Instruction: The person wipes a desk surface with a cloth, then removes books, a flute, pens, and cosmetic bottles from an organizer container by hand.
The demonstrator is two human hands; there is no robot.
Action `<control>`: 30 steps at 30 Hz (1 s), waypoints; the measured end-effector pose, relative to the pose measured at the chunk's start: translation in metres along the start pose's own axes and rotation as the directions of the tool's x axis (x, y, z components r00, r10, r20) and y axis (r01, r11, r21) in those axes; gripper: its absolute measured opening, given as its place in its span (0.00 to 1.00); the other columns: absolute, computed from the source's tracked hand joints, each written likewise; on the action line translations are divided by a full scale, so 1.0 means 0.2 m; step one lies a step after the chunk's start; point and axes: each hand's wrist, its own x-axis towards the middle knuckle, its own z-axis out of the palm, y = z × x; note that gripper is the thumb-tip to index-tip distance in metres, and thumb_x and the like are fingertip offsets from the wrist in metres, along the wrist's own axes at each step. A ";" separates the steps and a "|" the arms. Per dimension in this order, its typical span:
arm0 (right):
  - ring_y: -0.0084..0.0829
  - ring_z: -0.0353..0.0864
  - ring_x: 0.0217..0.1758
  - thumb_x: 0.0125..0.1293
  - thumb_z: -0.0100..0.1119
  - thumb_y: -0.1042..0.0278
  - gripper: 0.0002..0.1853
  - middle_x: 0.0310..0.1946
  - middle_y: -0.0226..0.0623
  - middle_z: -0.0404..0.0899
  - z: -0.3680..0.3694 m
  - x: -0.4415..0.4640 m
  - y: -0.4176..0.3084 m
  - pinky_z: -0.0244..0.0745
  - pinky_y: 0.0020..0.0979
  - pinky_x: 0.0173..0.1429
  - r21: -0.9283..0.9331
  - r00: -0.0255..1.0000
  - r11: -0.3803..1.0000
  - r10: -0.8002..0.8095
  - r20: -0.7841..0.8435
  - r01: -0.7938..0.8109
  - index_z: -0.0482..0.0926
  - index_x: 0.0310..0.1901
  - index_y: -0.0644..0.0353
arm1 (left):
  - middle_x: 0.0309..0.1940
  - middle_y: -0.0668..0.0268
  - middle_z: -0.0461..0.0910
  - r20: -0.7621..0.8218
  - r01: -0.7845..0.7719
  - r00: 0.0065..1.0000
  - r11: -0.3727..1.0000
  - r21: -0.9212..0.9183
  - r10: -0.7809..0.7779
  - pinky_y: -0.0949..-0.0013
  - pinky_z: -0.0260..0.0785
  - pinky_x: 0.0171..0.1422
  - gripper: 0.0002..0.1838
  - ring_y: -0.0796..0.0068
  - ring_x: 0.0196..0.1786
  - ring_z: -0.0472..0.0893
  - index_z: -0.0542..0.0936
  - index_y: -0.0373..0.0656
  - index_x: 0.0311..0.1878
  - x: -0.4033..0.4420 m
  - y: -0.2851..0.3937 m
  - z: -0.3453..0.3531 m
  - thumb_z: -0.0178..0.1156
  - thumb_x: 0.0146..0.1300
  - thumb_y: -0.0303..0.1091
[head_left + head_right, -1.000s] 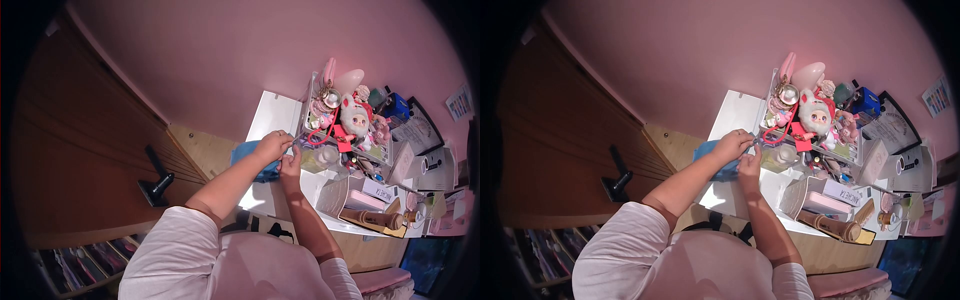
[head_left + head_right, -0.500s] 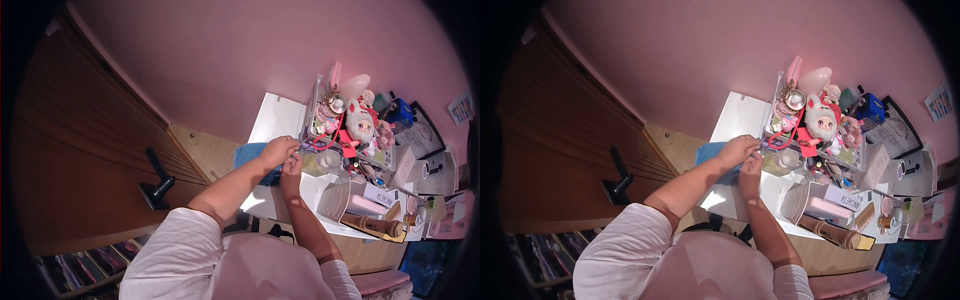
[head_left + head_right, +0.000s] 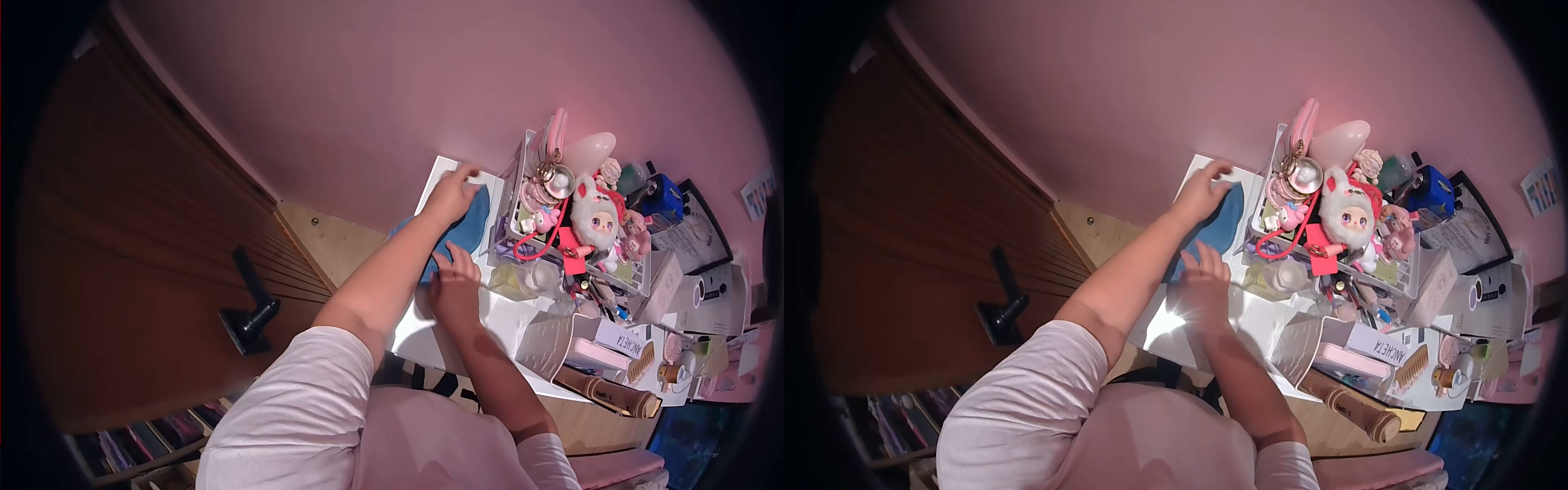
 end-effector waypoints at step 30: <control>0.44 0.56 0.65 0.51 0.58 0.62 0.22 0.61 0.42 0.60 0.08 -0.04 0.02 0.45 0.51 0.65 -0.037 0.999 0.998 -0.047 0.024 0.048 0.73 0.50 0.56 | 0.69 0.58 0.55 0.381 -0.144 0.918 0.799 0.583 -0.113 0.52 0.36 0.74 0.28 0.61 0.73 0.51 0.60 0.40 0.66 0.05 -0.15 0.10 0.43 0.65 0.43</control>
